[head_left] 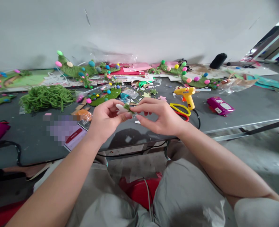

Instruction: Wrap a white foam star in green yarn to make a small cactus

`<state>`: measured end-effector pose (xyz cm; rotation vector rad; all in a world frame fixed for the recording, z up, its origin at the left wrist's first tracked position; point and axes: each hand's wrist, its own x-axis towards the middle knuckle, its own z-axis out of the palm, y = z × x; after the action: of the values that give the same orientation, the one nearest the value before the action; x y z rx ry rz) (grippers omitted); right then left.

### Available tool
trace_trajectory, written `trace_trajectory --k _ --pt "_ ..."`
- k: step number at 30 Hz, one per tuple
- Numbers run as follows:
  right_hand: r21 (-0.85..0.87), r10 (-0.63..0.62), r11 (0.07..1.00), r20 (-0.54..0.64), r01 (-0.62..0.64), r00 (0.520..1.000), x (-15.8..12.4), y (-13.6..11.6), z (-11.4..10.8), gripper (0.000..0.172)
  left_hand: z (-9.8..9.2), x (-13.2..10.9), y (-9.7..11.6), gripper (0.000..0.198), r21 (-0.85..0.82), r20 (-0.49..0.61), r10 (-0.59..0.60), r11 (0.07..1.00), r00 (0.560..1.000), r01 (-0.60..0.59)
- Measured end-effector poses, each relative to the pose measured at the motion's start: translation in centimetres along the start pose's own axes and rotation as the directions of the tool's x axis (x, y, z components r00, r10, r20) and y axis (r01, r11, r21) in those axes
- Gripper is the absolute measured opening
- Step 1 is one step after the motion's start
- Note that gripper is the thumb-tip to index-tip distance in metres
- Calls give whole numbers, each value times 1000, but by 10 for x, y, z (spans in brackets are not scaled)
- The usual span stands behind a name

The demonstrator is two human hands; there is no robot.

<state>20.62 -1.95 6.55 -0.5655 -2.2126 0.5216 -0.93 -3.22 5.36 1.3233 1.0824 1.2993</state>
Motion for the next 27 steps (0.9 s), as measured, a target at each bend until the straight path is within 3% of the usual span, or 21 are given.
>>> trace_trajectory --k 6,13,18,21,23,25,27 --pt "-110 -16 994 28 19 999 -2 -3 -2 31 -2 0 -2 39 -27 17 10 1000 1000 -9" --pt "-33 20 999 13 -19 1000 0 -3 -1 27 0 0 1 44 15 11 2 1000 1000 -2" --pt "-102 -7 995 28 10 1000 -1 -7 1 28 -1 0 0 42 -2 8 -10 1000 1000 10" --pt "37 71 997 -6 -70 997 1 -8 2 25 -1 0 0 43 0 11 -9 1000 1000 9" --pt "275 237 934 -3 -227 972 4 -7 2 22 -2 0 1 43 7 28 1 1000 1000 -1" --pt "508 408 766 91 -395 908 7 -3 2 20 -2 -1 0 44 12 42 8 1000 999 -8" --pt "644 503 579 201 -500 841 9 0 1 18 -2 -1 0 46 17 43 5 1000 999 -5"
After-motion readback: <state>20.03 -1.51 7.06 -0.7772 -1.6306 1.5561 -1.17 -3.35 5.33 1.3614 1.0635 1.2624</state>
